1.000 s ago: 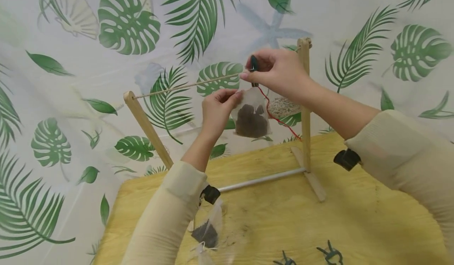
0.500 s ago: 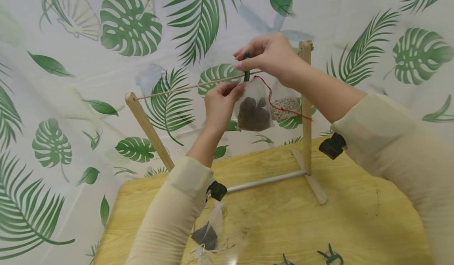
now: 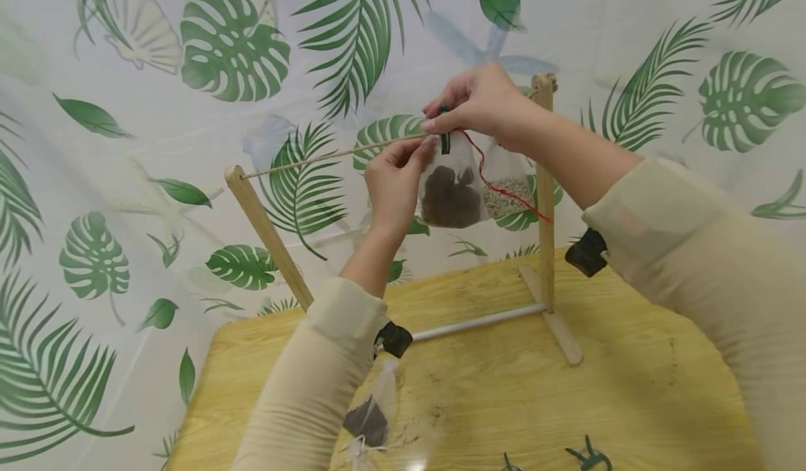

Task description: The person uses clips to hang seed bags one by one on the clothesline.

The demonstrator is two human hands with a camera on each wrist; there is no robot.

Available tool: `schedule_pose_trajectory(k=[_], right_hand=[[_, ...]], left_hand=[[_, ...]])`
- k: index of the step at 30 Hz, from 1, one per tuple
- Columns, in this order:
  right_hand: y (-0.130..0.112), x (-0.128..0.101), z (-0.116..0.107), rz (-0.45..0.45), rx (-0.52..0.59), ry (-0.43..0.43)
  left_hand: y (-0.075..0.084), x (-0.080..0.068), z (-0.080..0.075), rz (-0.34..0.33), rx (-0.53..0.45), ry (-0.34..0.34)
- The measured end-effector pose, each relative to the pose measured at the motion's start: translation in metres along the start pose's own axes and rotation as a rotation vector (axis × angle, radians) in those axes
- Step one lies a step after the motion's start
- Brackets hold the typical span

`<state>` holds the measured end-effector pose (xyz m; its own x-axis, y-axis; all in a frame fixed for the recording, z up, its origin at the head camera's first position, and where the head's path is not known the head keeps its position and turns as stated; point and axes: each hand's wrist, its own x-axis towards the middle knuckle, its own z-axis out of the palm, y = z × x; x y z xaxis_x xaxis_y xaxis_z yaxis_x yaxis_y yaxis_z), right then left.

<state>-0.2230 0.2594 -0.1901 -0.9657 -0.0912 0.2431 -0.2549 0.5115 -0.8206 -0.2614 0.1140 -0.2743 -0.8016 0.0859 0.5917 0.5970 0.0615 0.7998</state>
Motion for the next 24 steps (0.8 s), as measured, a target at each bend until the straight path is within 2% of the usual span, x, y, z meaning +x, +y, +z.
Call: schedule_pose_trajectory(k=[4,7,11,15,20,24], right_hand=[[-0.001,0.0,0.002,0.03,-0.083,-0.052],[-0.003,0.0,0.002,0.041,-0.132,-0.088],[-0.005,-0.002,0.002,0.015,-0.192,-0.102],[-0.009,-0.007,0.004,-0.02,-0.266,-0.104],[-0.013,-0.019,0.004,-0.042,-0.355,-0.04],[-0.009,-0.04,0.005,-0.029,-0.315,0.111]], left_hand=[[-0.003,-0.002,0.0,0.05,0.028,0.029],[-0.006,-0.003,0.001,0.055,0.039,0.04],[-0.009,-0.006,0.002,0.037,0.025,0.03],[-0.011,-0.009,0.002,0.067,0.03,0.021],[-0.015,-0.012,0.001,0.11,0.061,0.018],[-0.018,-0.015,0.001,0.111,0.079,-0.009]])
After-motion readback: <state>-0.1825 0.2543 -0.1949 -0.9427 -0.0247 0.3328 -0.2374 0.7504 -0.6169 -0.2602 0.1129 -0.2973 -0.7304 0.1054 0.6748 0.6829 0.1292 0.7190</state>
